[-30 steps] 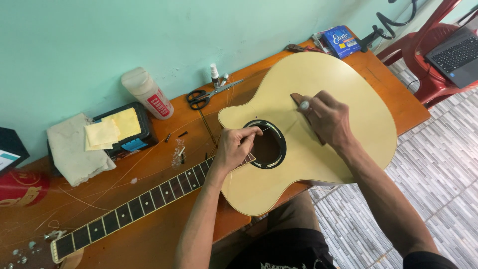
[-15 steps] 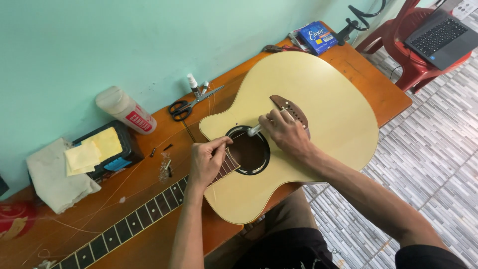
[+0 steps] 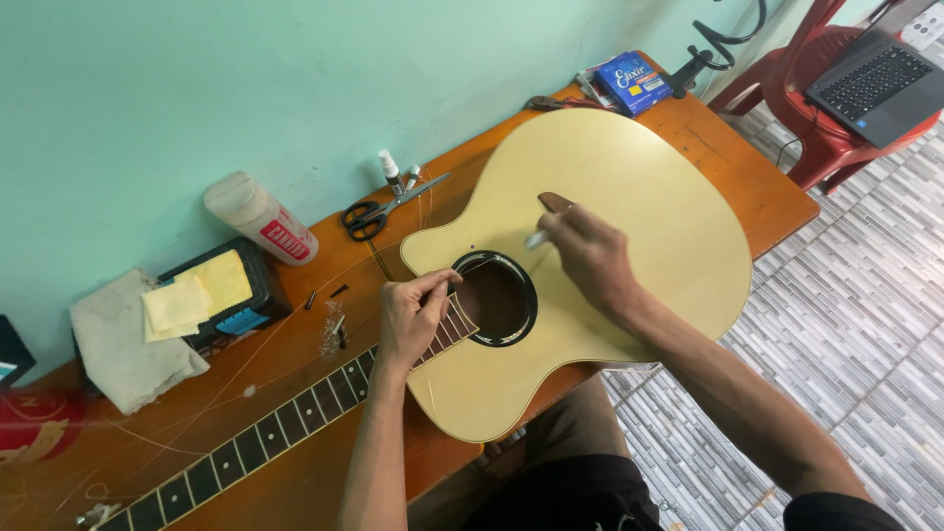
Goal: Removing bridge pins from an acoustic guitar using a bridge pin puller tool.
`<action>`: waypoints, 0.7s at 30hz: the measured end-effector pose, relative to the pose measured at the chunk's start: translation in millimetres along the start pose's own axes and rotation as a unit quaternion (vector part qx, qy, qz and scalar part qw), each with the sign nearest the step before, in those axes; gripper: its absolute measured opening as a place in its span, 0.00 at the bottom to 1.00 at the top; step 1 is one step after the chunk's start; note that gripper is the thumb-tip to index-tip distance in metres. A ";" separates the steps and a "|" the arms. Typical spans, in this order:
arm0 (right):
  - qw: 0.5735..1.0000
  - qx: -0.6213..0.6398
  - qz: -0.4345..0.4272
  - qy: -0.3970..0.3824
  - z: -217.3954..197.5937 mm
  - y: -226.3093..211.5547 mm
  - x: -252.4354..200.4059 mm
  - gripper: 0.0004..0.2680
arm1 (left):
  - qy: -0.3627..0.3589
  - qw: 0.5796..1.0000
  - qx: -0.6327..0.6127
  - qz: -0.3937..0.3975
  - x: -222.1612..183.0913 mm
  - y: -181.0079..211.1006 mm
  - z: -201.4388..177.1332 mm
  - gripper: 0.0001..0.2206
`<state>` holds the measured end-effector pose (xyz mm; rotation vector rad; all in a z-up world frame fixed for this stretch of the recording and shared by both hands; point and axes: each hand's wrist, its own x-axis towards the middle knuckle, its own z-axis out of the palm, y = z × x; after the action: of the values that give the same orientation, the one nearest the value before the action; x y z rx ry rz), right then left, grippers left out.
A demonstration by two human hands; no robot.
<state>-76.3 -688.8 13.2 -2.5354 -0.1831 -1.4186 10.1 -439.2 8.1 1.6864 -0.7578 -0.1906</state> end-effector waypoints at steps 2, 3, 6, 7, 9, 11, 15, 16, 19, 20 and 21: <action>0.998 0.019 0.054 0.000 -3.4 14.9 -1.7 0.02 | 0.002 1.000 -0.003 -0.003 -0.2 4.8 -0.7 0.11; 0.994 0.035 0.107 0.002 -4.9 22.9 -1.8 0.01 | 0.002 1.000 -0.007 -0.003 -0.1 7.0 -0.8 0.11; 0.986 0.081 0.143 -0.013 -18.6 9.2 19.1 0.02 | 0.001 1.000 -0.013 -0.004 -0.8 3.0 -2.6 0.12; 0.986 0.083 0.141 -0.015 -16.2 9.0 18.5 0.02 | 0.004 1.000 -0.013 -0.005 -1.7 0.9 -2.9 0.12; 0.987 0.063 0.146 -0.040 -11.9 9.1 18.3 0.02 | 0.005 1.000 -0.019 -0.002 -2.9 -2.2 -3.3 0.11; 0.982 0.093 0.158 -0.047 -12.7 22.2 23.5 0.04 | 0.010 1.000 -0.020 -0.003 -3.0 -1.8 -4.7 0.11; 0.976 0.095 0.165 -0.102 -9.5 46.4 31.8 0.06 | 0.018 1.000 -0.012 0.007 -3.6 -2.0 -5.6 0.11; 0.977 0.095 0.163 -0.102 -9.6 46.9 31.3 0.06 | 0.020 1.000 -0.013 0.008 -4.3 -1.2 -6.3 0.11; 0.972 0.108 0.172 -0.114 -9.9 46.9 31.2 0.04 | 0.021 1.000 -0.007 0.013 -4.3 0.6 -7.3 0.12; 0.970 0.111 0.174 -0.130 -10.1 44.4 31.6 0.03 | 0.022 1.000 -0.006 0.013 -4.1 1.0 -7.4 0.12; 0.967 0.113 0.177 -0.146 -11.6 41.6 30.3 0.03 | 0.021 1.000 -0.006 0.012 -4.8 1.4 -6.6 0.13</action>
<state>-60.8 -732.0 39.1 -2.4200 0.0562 -0.8389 9.3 -431.2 9.8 1.6642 -0.7431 -0.1433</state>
